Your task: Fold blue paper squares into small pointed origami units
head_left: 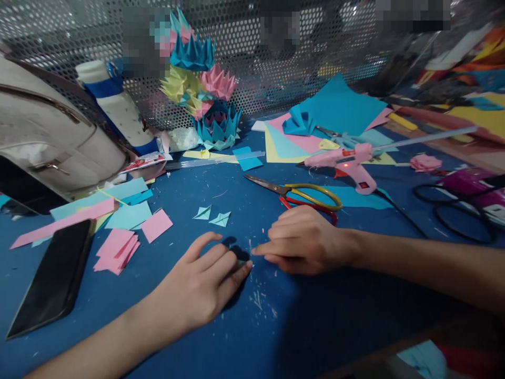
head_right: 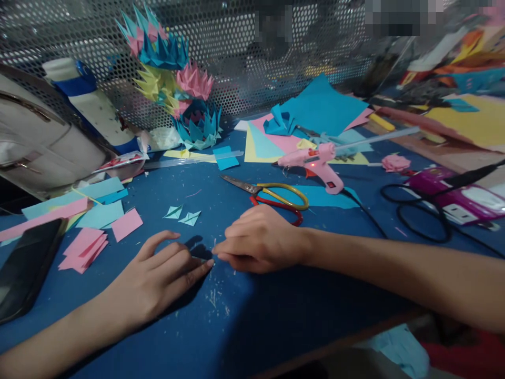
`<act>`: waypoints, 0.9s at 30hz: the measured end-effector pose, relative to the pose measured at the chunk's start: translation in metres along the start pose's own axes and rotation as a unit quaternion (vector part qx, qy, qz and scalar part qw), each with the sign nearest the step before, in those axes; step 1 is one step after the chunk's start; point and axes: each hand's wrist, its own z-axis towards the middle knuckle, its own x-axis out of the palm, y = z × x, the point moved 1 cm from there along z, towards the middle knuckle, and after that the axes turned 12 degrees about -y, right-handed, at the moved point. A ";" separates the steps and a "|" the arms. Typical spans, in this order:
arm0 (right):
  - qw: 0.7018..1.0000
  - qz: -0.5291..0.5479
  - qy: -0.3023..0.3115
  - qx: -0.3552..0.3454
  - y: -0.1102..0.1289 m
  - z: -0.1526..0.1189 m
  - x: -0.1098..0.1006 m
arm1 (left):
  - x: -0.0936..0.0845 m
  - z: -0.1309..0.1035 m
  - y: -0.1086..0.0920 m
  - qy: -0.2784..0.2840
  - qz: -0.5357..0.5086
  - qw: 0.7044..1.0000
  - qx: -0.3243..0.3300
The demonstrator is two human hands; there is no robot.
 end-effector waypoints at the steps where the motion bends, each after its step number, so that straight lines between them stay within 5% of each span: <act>1: 1.000 0.001 0.006 -0.010 0.000 0.000 0.000 | -0.001 -0.001 -0.002 0.002 0.010 1.000 0.001; 8: 0.997 0.021 0.032 -0.068 0.001 0.001 0.001 | -0.001 -0.010 -0.006 0.009 0.012 1.000 -0.015; 27: 0.991 0.035 0.102 -0.079 0.000 0.002 0.002 | -0.014 -0.013 -0.029 0.058 0.070 0.996 -0.014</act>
